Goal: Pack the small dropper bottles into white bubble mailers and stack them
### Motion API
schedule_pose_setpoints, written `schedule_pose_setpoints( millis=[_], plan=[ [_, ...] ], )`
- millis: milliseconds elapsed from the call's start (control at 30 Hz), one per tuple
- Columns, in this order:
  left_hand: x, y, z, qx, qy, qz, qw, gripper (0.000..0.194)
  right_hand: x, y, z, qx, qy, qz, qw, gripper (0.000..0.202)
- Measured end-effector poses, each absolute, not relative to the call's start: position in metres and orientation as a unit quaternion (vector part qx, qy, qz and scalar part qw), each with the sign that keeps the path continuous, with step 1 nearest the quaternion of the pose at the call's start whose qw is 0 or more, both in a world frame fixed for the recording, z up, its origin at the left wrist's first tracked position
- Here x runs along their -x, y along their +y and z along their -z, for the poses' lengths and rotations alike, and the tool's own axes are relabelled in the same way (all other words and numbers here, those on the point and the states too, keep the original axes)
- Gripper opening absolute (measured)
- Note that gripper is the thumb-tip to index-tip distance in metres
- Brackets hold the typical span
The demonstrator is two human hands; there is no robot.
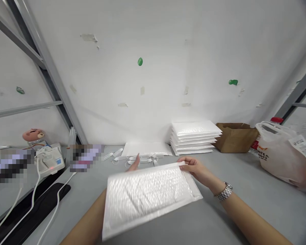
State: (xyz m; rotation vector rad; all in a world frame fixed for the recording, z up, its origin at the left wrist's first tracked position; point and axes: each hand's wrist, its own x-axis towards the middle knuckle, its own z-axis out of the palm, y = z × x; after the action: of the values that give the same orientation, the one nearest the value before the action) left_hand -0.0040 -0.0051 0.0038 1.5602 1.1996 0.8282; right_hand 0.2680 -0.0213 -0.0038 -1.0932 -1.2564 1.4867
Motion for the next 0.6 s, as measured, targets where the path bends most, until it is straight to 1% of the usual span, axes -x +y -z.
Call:
schedule_pose_setpoints(
  millis=[33,67,100,133,200,233,300,433,533,600],
  plan=[
    [0.002,-0.008,-0.004,-0.639,0.479,-0.302,0.521,0.062,-0.265,-0.022,0.005,0.438,-0.518,-0.599,0.426,0.025],
    [0.000,-0.012,-0.003,-0.616,0.443,-0.231,0.609,0.060,-0.261,-0.023,0.007,0.438,-0.525,-0.599,0.417,0.025],
    [-0.002,-0.015,-0.002,-0.599,0.409,-0.173,0.667,0.050,-0.258,-0.023,0.009,0.443,-0.526,-0.599,0.411,0.025],
    [-0.003,-0.018,0.000,-0.597,0.377,-0.118,0.698,0.039,-0.256,-0.023,0.012,0.449,-0.521,-0.599,0.411,0.025],
    [-0.006,-0.023,0.004,-0.596,0.345,-0.070,0.722,0.032,-0.253,-0.023,0.016,0.462,-0.505,-0.597,0.419,0.026],
    [-0.008,-0.023,0.006,-0.597,0.348,-0.073,0.719,0.031,-0.253,-0.022,0.017,0.469,-0.496,-0.594,0.426,0.028],
    [-0.010,-0.023,0.009,-0.589,0.372,-0.118,0.708,0.029,-0.256,-0.021,0.019,0.482,-0.479,-0.585,0.443,0.032],
    [-0.015,-0.018,0.015,-0.542,0.401,-0.252,0.694,0.032,-0.261,-0.018,0.018,0.454,-0.465,-0.592,0.476,0.032],
    [-0.019,-0.017,0.019,-0.500,0.381,-0.323,0.707,0.034,-0.258,-0.019,0.018,0.415,-0.487,-0.614,0.462,0.031],
    [-0.022,-0.020,0.019,-0.499,0.358,-0.328,0.718,0.038,-0.253,-0.022,0.018,0.412,-0.508,-0.619,0.434,0.032]
  ],
)
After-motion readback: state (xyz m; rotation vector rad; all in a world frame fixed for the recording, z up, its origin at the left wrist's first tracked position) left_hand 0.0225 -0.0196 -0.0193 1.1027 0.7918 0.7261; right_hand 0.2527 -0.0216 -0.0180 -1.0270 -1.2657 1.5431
